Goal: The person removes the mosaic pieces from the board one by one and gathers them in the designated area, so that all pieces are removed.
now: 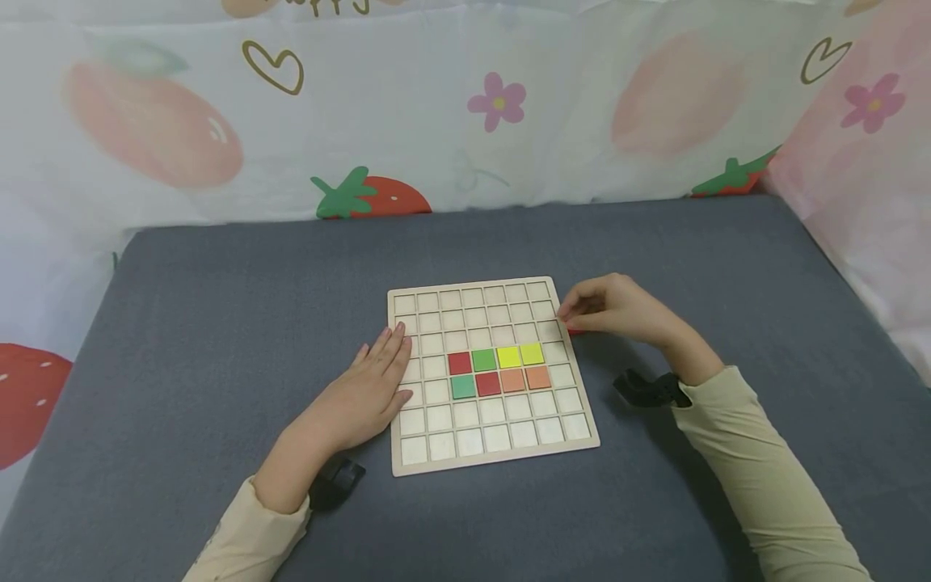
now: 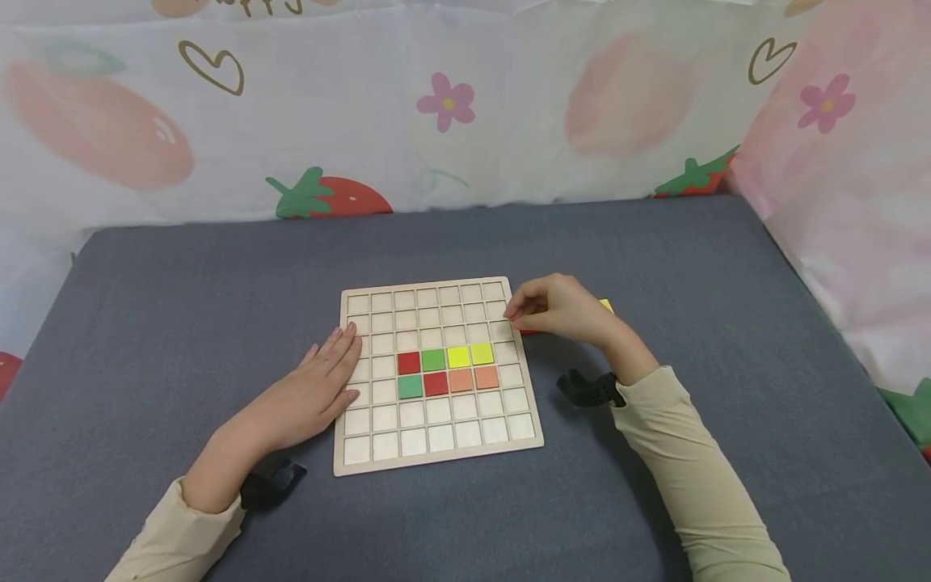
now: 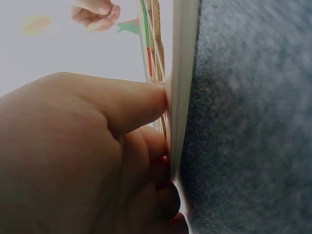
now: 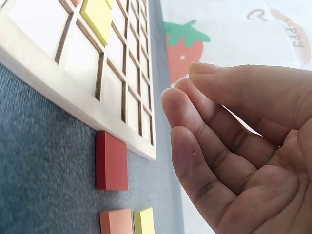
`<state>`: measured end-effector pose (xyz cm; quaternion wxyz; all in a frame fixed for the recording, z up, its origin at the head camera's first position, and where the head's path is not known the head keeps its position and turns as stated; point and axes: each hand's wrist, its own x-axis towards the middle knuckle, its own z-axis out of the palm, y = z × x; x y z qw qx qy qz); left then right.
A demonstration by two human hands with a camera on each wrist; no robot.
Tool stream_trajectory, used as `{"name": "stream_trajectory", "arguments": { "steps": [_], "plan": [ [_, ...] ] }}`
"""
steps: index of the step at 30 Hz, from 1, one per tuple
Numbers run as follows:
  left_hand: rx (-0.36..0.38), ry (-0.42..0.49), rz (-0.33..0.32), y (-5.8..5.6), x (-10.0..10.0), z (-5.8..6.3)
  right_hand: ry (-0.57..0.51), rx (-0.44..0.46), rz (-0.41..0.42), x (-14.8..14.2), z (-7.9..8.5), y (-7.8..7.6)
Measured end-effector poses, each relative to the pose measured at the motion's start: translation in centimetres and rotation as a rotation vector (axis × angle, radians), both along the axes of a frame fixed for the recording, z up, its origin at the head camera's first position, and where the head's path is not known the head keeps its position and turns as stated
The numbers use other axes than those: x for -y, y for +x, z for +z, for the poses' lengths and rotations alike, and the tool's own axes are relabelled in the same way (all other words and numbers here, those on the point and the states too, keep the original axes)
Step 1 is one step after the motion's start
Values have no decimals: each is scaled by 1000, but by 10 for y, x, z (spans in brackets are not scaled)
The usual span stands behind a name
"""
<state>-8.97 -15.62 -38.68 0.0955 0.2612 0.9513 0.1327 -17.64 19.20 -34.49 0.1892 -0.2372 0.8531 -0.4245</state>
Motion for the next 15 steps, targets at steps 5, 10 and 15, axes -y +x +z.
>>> {"name": "stream_trajectory", "arguments": {
  "steps": [5,10,15],
  "plan": [
    [3,2,-1,0,0,0,-8,-5,23,4,-1,0],
    [5,1,0,0,0,0,-12,-13,36,9,-2,-1],
    [5,4,-1,0,1,0,-16,-34,51,13,-2,-1]
  ]
}}
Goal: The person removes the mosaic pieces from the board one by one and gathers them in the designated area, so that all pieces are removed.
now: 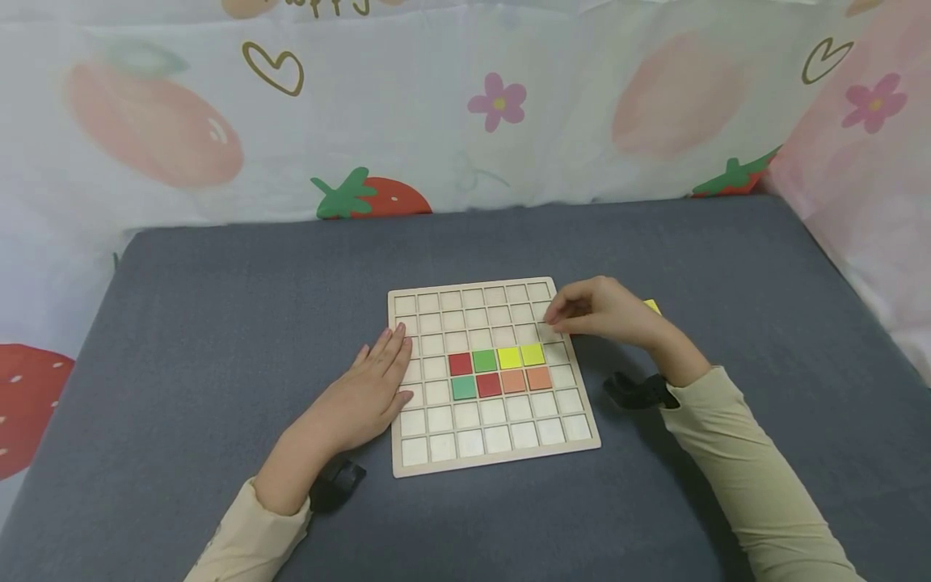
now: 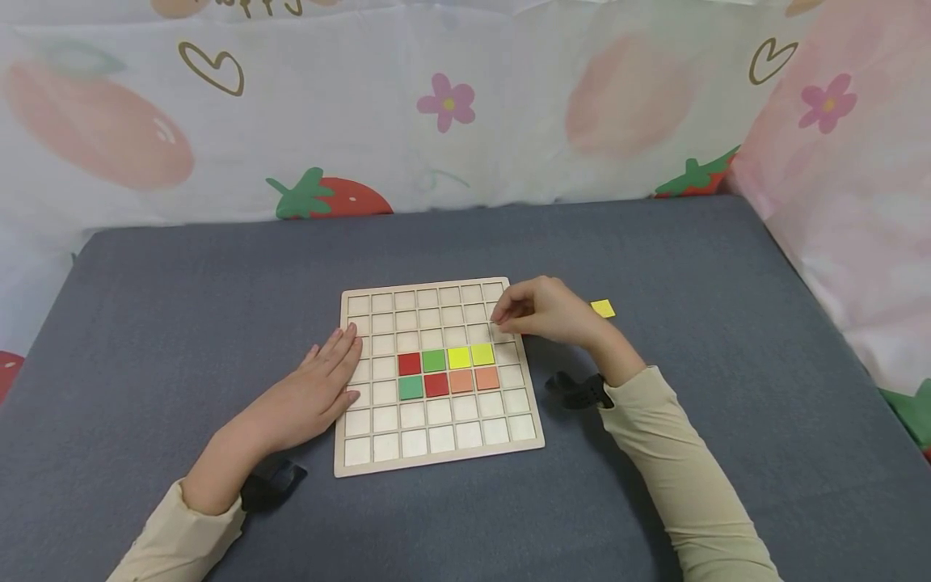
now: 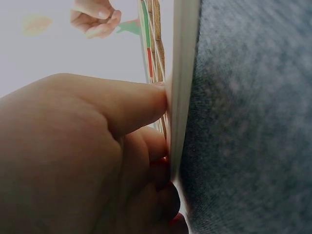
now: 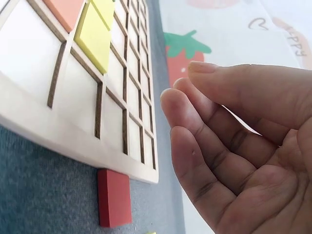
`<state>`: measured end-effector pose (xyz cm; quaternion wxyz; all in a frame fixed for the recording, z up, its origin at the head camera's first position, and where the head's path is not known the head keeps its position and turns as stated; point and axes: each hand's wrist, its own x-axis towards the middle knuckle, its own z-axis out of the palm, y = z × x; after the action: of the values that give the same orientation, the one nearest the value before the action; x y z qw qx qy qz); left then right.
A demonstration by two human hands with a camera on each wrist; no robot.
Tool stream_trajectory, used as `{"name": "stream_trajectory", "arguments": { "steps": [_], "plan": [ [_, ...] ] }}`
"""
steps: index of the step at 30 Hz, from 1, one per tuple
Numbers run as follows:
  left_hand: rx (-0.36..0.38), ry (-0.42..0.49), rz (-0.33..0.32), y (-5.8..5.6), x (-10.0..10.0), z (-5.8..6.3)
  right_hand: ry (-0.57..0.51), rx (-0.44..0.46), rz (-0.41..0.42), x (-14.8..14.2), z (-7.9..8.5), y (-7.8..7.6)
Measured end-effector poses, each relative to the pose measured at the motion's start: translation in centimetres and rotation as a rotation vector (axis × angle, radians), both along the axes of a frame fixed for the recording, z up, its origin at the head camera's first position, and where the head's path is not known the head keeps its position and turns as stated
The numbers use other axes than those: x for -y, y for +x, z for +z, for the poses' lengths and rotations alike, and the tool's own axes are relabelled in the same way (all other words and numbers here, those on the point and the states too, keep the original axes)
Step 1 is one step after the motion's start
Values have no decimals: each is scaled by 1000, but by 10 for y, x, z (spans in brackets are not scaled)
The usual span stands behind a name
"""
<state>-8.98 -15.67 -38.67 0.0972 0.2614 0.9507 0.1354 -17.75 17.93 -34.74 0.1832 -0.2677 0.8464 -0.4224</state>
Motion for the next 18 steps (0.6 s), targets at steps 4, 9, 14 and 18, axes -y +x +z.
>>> {"name": "stream_trajectory", "arguments": {
  "steps": [4,9,14,18],
  "plan": [
    [2,3,-6,0,0,0,-7,-3,16,4,0,1],
    [8,5,-14,0,1,1,-12,-12,37,10,1,1],
    [13,4,-15,0,1,0,-8,-18,60,15,0,1],
    [12,4,-12,0,1,1,-27,9,77,19,-1,1]
  ]
}}
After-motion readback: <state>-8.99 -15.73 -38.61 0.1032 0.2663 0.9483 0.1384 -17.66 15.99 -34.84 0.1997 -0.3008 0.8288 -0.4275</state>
